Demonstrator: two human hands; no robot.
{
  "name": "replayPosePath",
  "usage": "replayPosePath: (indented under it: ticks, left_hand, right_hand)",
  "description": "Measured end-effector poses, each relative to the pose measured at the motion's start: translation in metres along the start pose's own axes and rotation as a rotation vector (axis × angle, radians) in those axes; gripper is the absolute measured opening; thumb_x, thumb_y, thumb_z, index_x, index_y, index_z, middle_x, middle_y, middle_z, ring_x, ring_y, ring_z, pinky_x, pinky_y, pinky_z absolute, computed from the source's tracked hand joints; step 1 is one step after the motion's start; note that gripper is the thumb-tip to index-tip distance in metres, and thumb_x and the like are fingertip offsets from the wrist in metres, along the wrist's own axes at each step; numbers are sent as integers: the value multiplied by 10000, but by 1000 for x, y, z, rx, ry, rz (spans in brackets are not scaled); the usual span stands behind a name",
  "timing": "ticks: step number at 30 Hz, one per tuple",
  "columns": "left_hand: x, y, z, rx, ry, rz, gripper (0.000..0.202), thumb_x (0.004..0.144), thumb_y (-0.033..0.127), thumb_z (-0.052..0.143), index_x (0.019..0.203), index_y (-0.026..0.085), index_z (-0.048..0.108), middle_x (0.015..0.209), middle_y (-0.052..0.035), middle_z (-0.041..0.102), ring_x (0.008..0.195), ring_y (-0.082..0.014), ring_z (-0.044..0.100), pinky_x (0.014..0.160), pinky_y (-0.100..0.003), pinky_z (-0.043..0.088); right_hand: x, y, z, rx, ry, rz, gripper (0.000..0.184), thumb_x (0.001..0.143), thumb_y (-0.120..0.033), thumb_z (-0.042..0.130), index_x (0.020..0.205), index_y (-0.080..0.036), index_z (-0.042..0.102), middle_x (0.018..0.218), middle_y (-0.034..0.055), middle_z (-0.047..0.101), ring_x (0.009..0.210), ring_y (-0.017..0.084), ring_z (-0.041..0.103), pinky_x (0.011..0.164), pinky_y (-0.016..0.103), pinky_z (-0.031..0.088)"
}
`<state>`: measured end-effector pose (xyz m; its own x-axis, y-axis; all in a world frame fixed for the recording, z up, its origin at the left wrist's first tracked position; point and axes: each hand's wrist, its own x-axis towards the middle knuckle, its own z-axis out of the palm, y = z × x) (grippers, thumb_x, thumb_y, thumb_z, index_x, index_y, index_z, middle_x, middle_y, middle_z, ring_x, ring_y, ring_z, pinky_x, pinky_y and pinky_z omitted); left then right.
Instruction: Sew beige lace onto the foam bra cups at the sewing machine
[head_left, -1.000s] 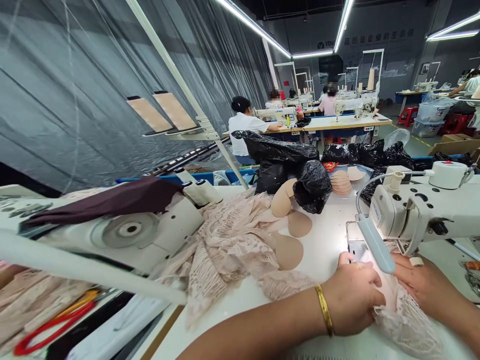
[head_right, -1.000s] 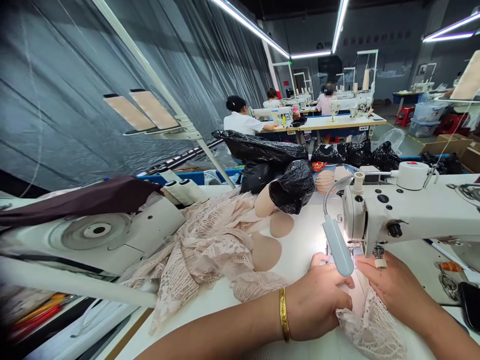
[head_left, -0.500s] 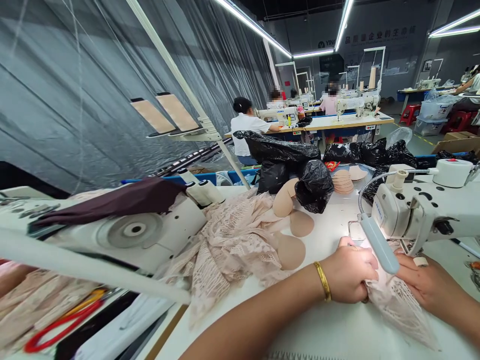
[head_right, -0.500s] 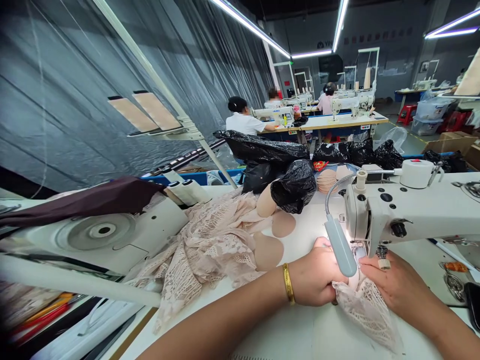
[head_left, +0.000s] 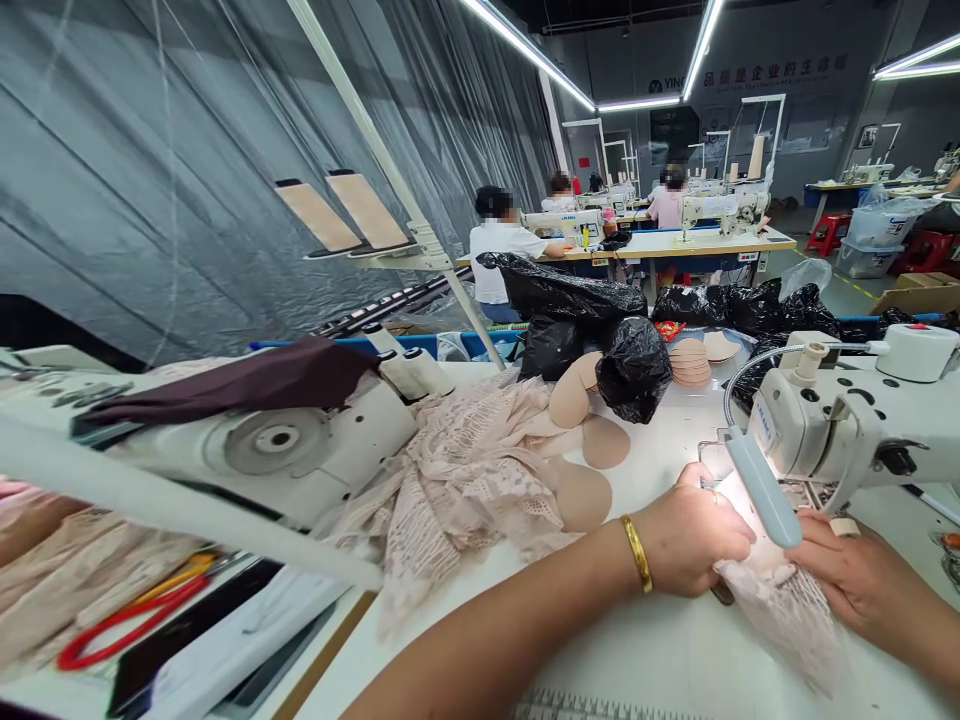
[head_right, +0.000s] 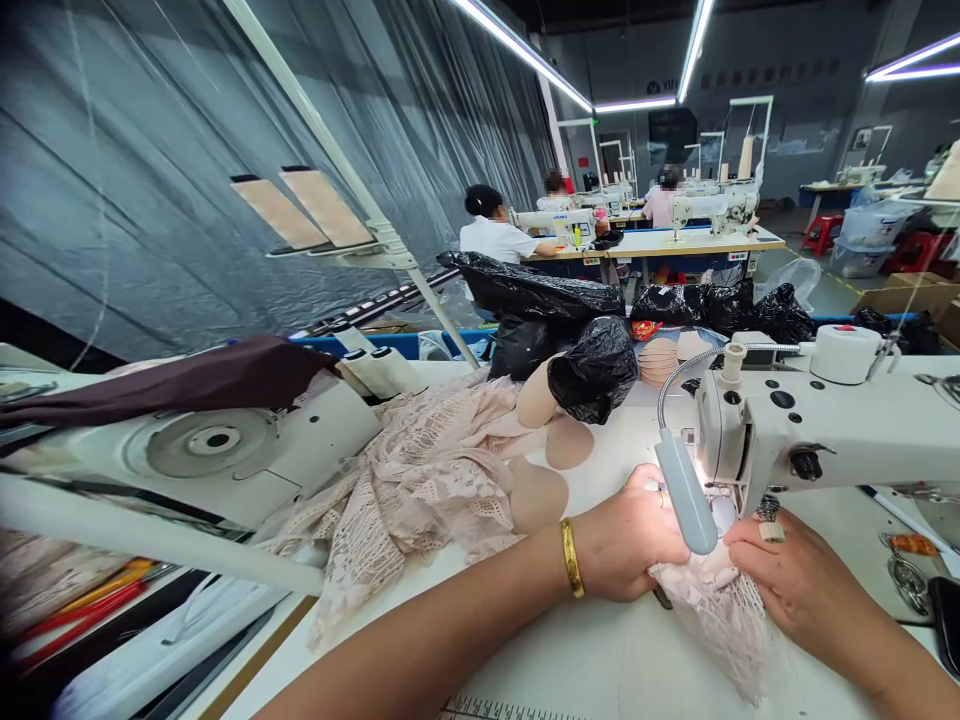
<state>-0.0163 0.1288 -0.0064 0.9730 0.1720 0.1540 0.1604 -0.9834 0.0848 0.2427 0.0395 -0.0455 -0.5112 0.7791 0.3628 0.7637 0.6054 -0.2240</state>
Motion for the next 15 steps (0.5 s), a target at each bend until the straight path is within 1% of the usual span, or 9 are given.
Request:
replayPosePath:
  ticks: [1, 3, 5, 7, 8, 11, 13, 15]
  left_hand:
    - [0, -1, 0, 7, 4, -8, 108, 733, 92, 662, 780, 187, 642, 894, 0, 715, 875, -222, 614, 932, -444, 284]
    - [0, -3, 1, 20, 4, -28, 162, 743, 95, 657, 862, 205, 672, 925, -13, 725, 883, -230, 621, 945, -450, 286]
    - [1, -6, 1, 13, -7, -50, 250, 737, 82, 644, 939, 223, 693, 935, -25, 733, 887, -237, 629, 962, -460, 289]
    - [2, -9, 1, -13, -18, -71, 271, 747, 82, 628, 966, 225, 697, 948, -31, 740, 915, -248, 639, 980, -474, 291]
    - [2, -10, 1, -25, -21, -81, 255, 756, 87, 620, 961, 219, 694, 956, -33, 743, 935, -253, 644, 991, -482, 289]
    - [3, -11, 1, -29, -28, -106, 201, 781, 109, 613, 944, 200, 687, 988, -44, 747, 984, -264, 649, 1014, -496, 284]
    - [3, -11, 2, -15, -27, -113, 221, 788, 112, 610, 972, 201, 694, 1004, -52, 746, 997, -268, 647, 1017, -495, 286]
    - [3, -10, 2, -10, -24, -110, 248, 791, 109, 610, 999, 209, 699, 1012, -54, 746, 1012, -272, 645, 1017, -488, 287]
  right_hand:
    - [-1, 2, 1, -11, -11, 19, 355, 957, -85, 414, 865, -277, 698, 969, 27, 743, 803, 216, 656, 680, 301, 517]
    - [-4, 7, 4, -44, -2, 60, 360, 957, -119, 422, 950, -297, 735, 1021, 36, 757, 823, 232, 674, 708, 326, 546]
    - [-8, 14, 5, -90, 58, 95, 358, 956, -165, 447, 1067, -319, 750, 1014, 48, 761, 860, 255, 692, 728, 350, 571]
    - [-9, 21, 6, -125, 104, 99, 343, 952, -209, 484, 1119, -338, 754, 992, 54, 761, 892, 276, 708, 737, 373, 593]
    - [-9, 24, 6, -134, 117, 92, 330, 948, -219, 498, 1098, -346, 763, 985, 53, 761, 898, 286, 715, 742, 388, 603]
    - [-8, 28, 5, -145, 131, 83, 332, 949, -209, 490, 949, -355, 788, 976, 50, 759, 922, 315, 729, 783, 445, 628]
    - [-6, 26, 5, -162, 144, 99, 362, 955, -199, 470, 875, -349, 790, 978, 54, 757, 954, 324, 734, 806, 465, 637]
    - [-5, 22, 6, -177, 157, 102, 373, 957, -192, 468, 855, -348, 792, 991, 54, 758, 980, 319, 738, 832, 464, 645]
